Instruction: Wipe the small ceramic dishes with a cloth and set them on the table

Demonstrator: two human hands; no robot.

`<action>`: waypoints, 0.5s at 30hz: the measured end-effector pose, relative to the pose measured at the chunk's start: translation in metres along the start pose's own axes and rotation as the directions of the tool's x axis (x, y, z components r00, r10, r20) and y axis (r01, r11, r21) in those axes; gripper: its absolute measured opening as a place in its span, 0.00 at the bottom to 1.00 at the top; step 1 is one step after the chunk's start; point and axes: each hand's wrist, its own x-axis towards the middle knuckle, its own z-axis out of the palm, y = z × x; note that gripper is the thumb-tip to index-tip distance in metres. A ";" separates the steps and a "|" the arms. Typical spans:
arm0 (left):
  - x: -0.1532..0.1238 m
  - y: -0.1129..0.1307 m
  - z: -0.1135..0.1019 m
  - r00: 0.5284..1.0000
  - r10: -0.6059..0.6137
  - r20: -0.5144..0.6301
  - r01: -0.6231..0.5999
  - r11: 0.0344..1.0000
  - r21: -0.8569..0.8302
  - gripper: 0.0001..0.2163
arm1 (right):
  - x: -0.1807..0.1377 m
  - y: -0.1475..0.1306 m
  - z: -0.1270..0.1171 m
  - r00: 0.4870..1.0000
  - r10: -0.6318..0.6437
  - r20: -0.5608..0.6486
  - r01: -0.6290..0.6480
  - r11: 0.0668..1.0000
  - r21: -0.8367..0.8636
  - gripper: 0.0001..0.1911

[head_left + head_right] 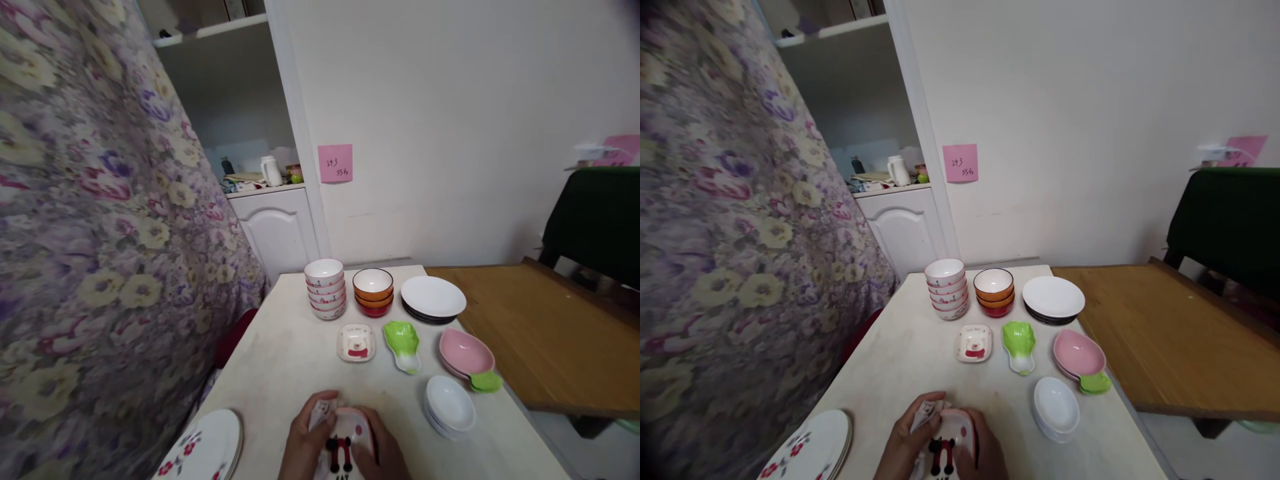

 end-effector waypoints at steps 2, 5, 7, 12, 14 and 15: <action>-0.003 0.000 0.002 0.987 0.027 -0.159 -0.029 1.000 -0.009 0.19 | -0.001 0.006 0.004 0.998 0.024 -0.063 -0.020 0.997 0.071 0.21; -0.006 -0.002 0.006 0.937 0.023 -0.349 -0.025 1.000 -0.002 0.23 | -0.004 0.015 0.007 0.994 0.036 -0.106 -0.040 0.999 -0.037 0.19; -0.007 -0.003 0.008 0.941 0.006 -0.337 -0.005 1.000 0.003 0.24 | -0.005 0.017 0.005 0.991 0.025 -0.128 -0.047 0.984 -0.169 0.16; -0.008 0.002 0.011 0.991 0.033 -0.130 -0.038 0.999 -0.032 0.19 | -0.003 0.017 -0.004 0.994 0.067 -0.087 -0.082 0.980 -0.184 0.08; -0.010 0.004 0.012 0.996 0.005 -0.087 -0.019 0.987 -0.157 0.18 | -0.001 0.019 -0.004 0.996 0.080 -0.039 -0.084 0.987 -0.134 0.11; -0.011 0.005 0.013 0.997 -0.022 -0.078 0.003 0.970 -0.242 0.18 | 0.000 0.022 -0.004 0.997 0.077 -0.020 -0.079 0.991 -0.107 0.12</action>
